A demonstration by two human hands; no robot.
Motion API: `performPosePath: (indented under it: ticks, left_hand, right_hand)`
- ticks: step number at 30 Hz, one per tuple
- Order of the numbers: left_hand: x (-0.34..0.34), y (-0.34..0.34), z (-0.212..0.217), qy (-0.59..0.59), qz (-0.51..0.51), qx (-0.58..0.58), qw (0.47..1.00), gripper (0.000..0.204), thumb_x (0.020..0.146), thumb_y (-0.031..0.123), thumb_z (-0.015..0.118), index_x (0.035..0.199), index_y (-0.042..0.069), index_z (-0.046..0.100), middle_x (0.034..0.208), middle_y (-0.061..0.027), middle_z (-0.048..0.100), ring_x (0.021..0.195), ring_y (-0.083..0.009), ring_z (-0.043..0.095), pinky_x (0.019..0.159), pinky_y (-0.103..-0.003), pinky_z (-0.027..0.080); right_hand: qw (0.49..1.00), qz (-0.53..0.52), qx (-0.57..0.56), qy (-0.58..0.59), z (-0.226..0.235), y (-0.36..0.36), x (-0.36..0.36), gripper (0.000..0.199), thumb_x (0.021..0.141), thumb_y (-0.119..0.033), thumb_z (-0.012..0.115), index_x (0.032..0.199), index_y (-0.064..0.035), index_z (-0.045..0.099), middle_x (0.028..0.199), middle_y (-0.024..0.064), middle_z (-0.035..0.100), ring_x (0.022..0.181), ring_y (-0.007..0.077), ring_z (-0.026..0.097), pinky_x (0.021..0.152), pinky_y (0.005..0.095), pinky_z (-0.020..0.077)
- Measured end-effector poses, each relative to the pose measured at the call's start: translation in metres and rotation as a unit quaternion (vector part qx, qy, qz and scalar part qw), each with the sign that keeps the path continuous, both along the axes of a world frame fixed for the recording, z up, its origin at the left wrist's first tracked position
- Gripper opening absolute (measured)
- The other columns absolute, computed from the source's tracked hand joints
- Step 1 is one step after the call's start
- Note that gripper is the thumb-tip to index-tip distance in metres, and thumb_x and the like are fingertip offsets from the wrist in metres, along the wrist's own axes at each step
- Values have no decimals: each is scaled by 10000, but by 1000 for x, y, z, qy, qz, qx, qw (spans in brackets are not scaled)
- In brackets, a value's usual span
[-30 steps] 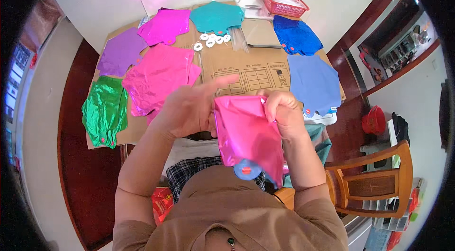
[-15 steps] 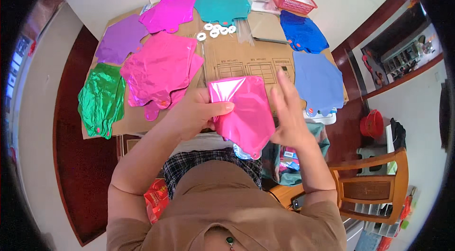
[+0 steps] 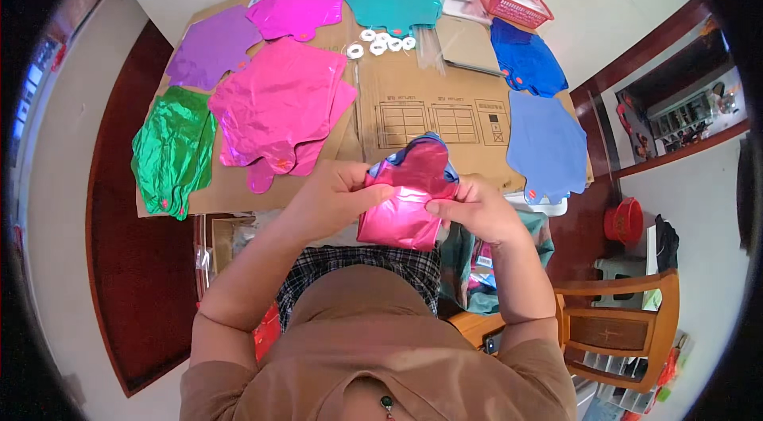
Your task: Folding and placing colorful foil balloons into cardboard retail packaging.
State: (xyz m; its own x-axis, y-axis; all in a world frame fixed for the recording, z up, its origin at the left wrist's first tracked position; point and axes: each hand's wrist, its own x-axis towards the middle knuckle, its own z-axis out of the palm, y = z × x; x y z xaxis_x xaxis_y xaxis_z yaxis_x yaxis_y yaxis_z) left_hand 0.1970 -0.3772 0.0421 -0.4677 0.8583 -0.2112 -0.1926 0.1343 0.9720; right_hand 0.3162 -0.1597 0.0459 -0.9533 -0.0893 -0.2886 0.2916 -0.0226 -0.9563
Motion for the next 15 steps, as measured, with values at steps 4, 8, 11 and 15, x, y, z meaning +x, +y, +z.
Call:
performPosePath:
  ticks: [4,8,11,15]
  left_hand:
    - [0,0,1,-14,28,20,999,191,903,102,583,1046,-15,633,926,-11,633,778,-39,571,689,-215,484]
    - [2,1,7,-148,51,81,984,185,914,73,535,1024,-14,656,927,-20,645,788,-65,595,706,-232,501]
    - [1,0,9,-153,49,100,982,208,915,46,499,1032,-21,659,952,-46,654,831,-95,615,744,-256,514]
    - [5,0,8,-160,23,161,974,221,867,-15,489,1002,-39,662,998,-146,667,883,-165,643,764,-285,524]
  right_hand:
    - [996,-56,-69,-3,-13,6,-4,117,890,-146,610,843,-51,658,721,-44,611,602,43,516,572,216,425]
    - [988,-104,-116,17,-19,1,0,141,886,-122,570,842,-17,654,754,7,632,627,80,557,605,232,456]
    - [973,-146,-146,99,-1,-16,1,170,826,-31,515,891,38,655,833,97,665,702,148,616,670,262,494]
    - [920,-48,-340,190,-18,1,0,325,711,42,458,972,94,645,959,194,670,864,227,649,804,296,506]
